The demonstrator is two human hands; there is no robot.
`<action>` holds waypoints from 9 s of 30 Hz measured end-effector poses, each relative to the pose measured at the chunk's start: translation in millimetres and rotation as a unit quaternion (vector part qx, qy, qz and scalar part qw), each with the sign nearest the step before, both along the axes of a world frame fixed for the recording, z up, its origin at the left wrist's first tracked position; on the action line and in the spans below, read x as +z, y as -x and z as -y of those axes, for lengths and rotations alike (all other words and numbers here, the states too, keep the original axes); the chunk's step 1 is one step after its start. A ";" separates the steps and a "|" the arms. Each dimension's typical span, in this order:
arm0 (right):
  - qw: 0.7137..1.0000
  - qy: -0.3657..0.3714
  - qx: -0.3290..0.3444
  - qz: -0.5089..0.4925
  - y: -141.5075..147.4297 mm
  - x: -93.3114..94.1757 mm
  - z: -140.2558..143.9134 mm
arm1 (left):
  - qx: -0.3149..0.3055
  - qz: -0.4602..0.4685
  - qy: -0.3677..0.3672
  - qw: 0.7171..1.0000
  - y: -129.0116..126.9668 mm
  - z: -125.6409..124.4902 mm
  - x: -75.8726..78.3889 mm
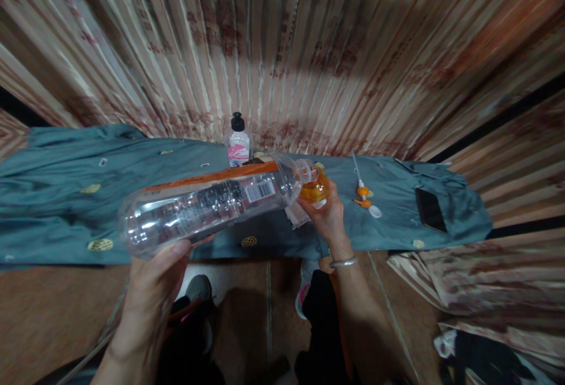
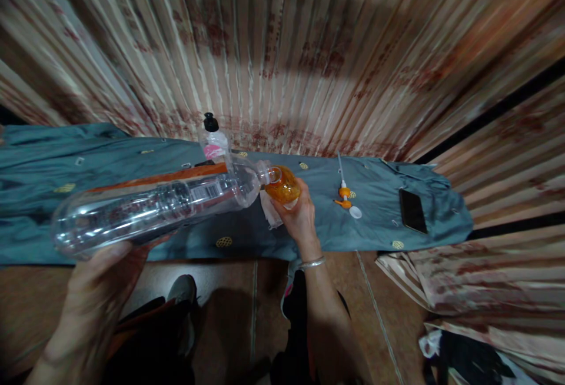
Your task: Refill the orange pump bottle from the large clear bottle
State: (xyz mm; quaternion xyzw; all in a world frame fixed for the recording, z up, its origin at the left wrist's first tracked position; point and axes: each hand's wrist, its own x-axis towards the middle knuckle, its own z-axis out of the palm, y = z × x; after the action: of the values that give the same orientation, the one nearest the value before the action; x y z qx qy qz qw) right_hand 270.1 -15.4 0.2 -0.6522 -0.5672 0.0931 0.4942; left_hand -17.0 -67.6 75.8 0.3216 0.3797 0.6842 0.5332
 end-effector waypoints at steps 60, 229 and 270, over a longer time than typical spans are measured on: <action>1.000 -0.001 0.001 0.001 1.1 -0.5 -1.3 | 0.007 0.002 -0.008 1.000 3.1 -0.8 -4.2; 1.000 0.015 -0.012 0.011 4.6 3.8 1.0 | 0.012 0.012 -0.003 1.000 2.4 0.7 -1.8; 1.000 0.013 -0.015 0.021 3.4 1.8 1.0 | 0.021 0.005 0.006 1.000 2.1 1.4 -4.6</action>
State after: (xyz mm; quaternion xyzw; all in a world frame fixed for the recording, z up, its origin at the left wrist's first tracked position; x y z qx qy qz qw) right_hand 266.8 -16.4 1.9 -0.6687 -0.5664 0.0792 0.4752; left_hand -19.1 -69.0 71.2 0.3072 0.3875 0.6944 0.5228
